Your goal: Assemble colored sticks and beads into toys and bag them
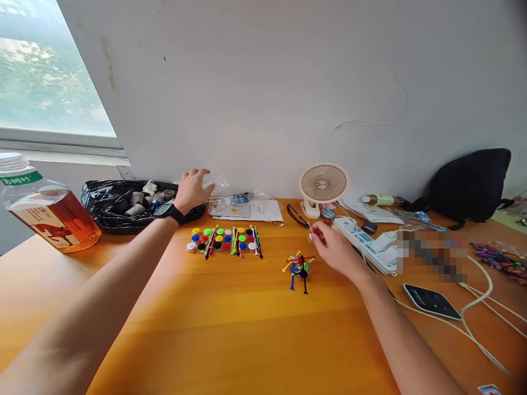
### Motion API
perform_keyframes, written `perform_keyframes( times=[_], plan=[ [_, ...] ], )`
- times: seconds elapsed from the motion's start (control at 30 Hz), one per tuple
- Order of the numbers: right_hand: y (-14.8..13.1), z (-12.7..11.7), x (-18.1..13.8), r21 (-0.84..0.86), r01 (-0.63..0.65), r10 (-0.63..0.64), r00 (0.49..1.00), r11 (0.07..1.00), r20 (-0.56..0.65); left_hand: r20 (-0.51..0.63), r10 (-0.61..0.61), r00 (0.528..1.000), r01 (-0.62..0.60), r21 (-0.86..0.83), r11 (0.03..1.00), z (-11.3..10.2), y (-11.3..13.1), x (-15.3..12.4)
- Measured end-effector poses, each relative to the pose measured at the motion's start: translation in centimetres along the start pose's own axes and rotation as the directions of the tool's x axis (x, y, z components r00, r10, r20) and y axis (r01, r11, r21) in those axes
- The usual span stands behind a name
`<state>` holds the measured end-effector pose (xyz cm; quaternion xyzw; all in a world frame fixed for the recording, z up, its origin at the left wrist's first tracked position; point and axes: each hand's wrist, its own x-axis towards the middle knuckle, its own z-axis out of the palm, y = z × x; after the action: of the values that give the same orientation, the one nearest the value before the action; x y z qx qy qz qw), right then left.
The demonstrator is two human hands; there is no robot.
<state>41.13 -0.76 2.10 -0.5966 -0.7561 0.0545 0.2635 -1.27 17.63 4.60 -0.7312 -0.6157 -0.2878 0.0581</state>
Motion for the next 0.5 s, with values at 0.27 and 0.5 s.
perform_keyframes(
  times=[0.27,0.5],
  plan=[
    [-4.2,-0.2,5.7,0.475,0.0,-0.032,0.998,0.88,0.059,0.196,0.1,0.975,-0.047,-0.261,0.964,-0.9,5.1,-1.3],
    [-6.1,3.0,10.5,0.752,-0.176,0.019,0.977,0.635,0.213,0.179,0.428,0.886,-0.083,-0.847,0.526,0.6,14.3,-5.0]
  ],
)
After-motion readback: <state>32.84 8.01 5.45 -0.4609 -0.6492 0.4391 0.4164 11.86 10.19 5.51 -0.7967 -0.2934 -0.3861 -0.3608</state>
